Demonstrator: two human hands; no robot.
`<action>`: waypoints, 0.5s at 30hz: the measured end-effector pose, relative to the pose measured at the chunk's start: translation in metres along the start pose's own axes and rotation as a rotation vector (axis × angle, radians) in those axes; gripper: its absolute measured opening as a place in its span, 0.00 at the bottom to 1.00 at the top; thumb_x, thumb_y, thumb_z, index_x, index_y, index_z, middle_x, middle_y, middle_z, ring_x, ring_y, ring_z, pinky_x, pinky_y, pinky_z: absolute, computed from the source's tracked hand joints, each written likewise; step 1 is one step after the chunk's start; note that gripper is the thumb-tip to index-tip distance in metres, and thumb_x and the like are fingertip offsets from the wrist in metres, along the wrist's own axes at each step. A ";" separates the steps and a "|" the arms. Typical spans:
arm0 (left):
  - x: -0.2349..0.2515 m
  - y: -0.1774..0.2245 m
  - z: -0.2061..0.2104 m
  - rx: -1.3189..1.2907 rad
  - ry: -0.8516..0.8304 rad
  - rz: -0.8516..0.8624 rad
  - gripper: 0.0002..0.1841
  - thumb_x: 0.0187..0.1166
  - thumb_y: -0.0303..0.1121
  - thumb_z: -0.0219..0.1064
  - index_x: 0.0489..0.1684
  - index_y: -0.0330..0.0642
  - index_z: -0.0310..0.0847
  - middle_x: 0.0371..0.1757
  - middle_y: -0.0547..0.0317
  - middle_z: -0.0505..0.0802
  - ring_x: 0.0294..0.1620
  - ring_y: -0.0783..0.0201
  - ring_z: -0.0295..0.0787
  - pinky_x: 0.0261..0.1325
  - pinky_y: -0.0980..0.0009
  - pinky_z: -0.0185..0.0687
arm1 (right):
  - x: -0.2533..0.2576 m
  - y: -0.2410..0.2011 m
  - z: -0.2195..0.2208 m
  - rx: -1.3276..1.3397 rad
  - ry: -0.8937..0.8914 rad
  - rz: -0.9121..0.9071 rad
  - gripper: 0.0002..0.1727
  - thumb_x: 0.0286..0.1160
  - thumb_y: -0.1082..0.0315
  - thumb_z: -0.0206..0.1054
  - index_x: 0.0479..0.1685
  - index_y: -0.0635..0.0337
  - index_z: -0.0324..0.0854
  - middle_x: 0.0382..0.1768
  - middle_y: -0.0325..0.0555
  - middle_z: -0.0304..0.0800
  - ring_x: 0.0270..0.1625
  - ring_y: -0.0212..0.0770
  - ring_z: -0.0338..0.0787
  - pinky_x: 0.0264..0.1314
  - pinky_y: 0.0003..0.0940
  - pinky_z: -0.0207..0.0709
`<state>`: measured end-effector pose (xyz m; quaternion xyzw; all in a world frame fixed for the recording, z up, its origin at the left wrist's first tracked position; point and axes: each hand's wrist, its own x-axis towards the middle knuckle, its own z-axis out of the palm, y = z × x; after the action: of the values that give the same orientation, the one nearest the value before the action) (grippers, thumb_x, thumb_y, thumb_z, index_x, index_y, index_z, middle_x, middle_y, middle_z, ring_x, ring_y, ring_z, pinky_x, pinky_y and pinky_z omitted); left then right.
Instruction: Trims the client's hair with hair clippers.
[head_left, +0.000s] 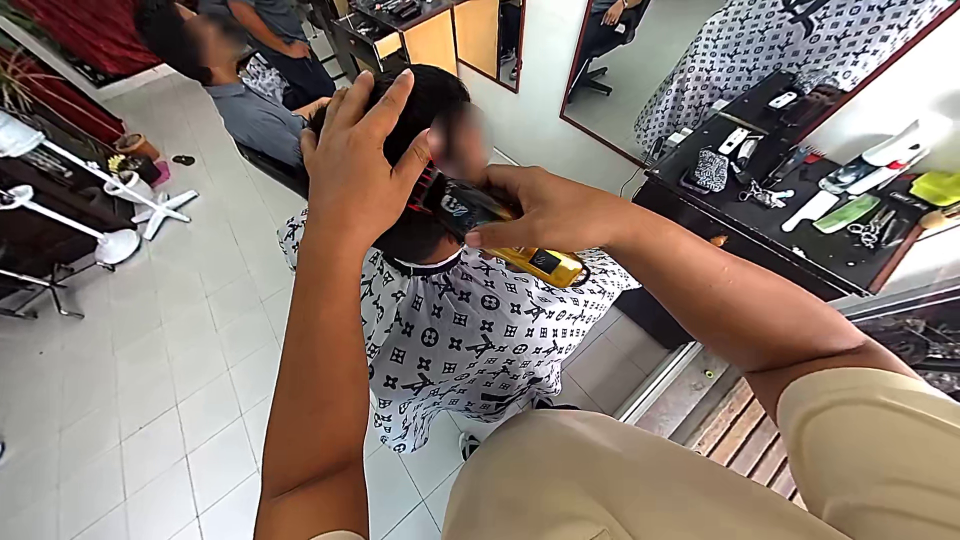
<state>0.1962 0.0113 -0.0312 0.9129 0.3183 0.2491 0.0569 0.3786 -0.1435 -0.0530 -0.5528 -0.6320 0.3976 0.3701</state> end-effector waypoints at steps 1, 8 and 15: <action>0.000 0.001 0.000 0.002 0.000 0.000 0.38 0.82 0.72 0.48 0.92 0.70 0.61 0.93 0.53 0.64 0.95 0.48 0.51 0.85 0.26 0.39 | 0.001 0.000 0.001 -0.056 0.001 -0.041 0.29 0.73 0.60 0.77 0.71 0.59 0.73 0.52 0.43 0.89 0.47 0.30 0.91 0.50 0.27 0.88; 0.000 0.001 -0.001 0.003 -0.009 -0.022 0.35 0.85 0.69 0.42 0.92 0.72 0.61 0.94 0.56 0.64 0.96 0.48 0.49 0.85 0.26 0.38 | -0.004 0.020 -0.018 0.198 -0.083 0.160 0.23 0.80 0.64 0.69 0.70 0.62 0.72 0.44 0.50 0.90 0.37 0.42 0.95 0.36 0.36 0.93; 0.001 0.003 0.000 0.012 0.002 -0.013 0.37 0.83 0.71 0.45 0.92 0.71 0.62 0.93 0.56 0.65 0.95 0.49 0.50 0.85 0.25 0.39 | -0.001 0.022 -0.026 0.198 -0.107 0.124 0.22 0.79 0.65 0.69 0.69 0.61 0.72 0.44 0.50 0.90 0.36 0.41 0.95 0.32 0.36 0.92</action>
<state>0.1985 0.0101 -0.0297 0.9109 0.3258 0.2478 0.0526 0.4110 -0.1402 -0.0624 -0.5298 -0.5731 0.5090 0.3632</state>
